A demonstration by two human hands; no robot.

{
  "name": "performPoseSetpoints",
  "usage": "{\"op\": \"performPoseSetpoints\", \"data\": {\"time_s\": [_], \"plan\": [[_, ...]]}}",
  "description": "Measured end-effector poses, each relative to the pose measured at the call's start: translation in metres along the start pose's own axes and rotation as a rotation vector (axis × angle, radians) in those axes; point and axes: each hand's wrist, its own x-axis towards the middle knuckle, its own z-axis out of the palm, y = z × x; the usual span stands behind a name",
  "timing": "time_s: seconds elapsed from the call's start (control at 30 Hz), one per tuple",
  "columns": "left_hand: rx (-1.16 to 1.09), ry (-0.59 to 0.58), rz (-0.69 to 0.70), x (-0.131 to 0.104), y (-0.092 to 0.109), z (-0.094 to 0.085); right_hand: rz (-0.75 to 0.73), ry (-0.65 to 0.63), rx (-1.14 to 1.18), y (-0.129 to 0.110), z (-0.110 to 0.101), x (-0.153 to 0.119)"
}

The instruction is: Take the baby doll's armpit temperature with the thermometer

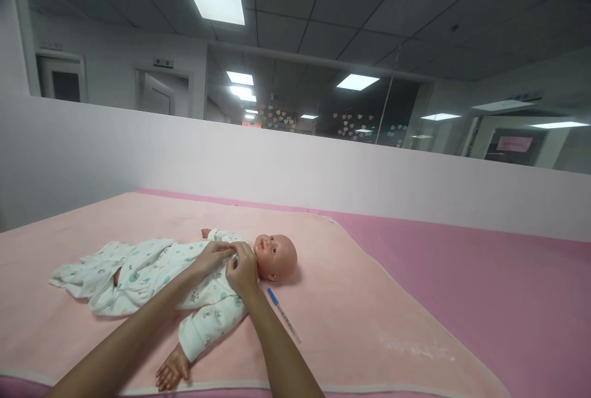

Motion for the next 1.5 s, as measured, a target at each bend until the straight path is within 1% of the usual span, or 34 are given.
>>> {"op": "performPoseSetpoints", "data": {"time_s": [0.07,0.17,0.23,0.27,0.4,0.5,0.7,0.8,0.93,1.0,1.1,1.23,1.3,1.37,1.43,1.5], "plan": [[-0.017,-0.008,0.008,-0.005,0.008,0.000,-0.011,0.031,0.007,0.000,0.000,0.000],[0.019,-0.083,0.020,-0.013,0.020,0.000,-0.022,0.074,0.012,0.001,0.000,-0.001],[0.071,-0.123,0.039,-0.015,0.024,-0.001,-0.026,0.084,0.010,0.002,0.000,0.000],[0.104,-0.120,0.055,-0.015,0.025,-0.002,-0.026,0.086,0.008,0.002,0.000,0.000],[0.199,-0.048,0.128,-0.013,0.019,0.000,-0.032,0.112,0.003,0.002,0.001,0.000],[0.228,-0.042,0.161,-0.013,0.016,0.000,-0.045,0.137,-0.015,0.001,0.001,0.000],[0.218,-0.045,0.131,-0.014,0.019,0.000,-0.014,0.148,-0.053,-0.002,-0.001,0.000],[0.258,0.004,0.137,-0.014,0.017,0.002,-0.009,0.150,-0.041,-0.003,-0.002,0.000],[0.453,0.126,0.232,-0.016,0.013,0.008,-0.041,0.146,-0.033,-0.002,0.000,-0.001],[0.568,0.154,0.277,-0.019,0.014,0.009,-0.044,0.149,-0.039,-0.002,0.000,-0.002],[0.733,0.123,0.314,-0.022,0.019,0.002,-0.055,0.165,-0.058,0.000,0.000,-0.001],[0.930,0.076,0.300,-0.025,0.027,-0.017,-0.113,0.201,-0.133,0.001,-0.002,0.002],[0.953,0.068,0.293,-0.027,0.028,-0.027,-0.128,0.158,-0.190,-0.001,-0.003,0.004],[0.923,0.057,0.310,-0.031,0.028,-0.034,-0.135,0.051,-0.224,-0.004,-0.003,0.006],[0.892,0.060,0.342,-0.036,0.026,-0.038,-0.142,-0.047,-0.232,-0.007,-0.003,0.007],[0.900,0.080,0.365,-0.041,0.025,-0.039,-0.150,-0.081,-0.232,-0.008,-0.003,0.008]]}}
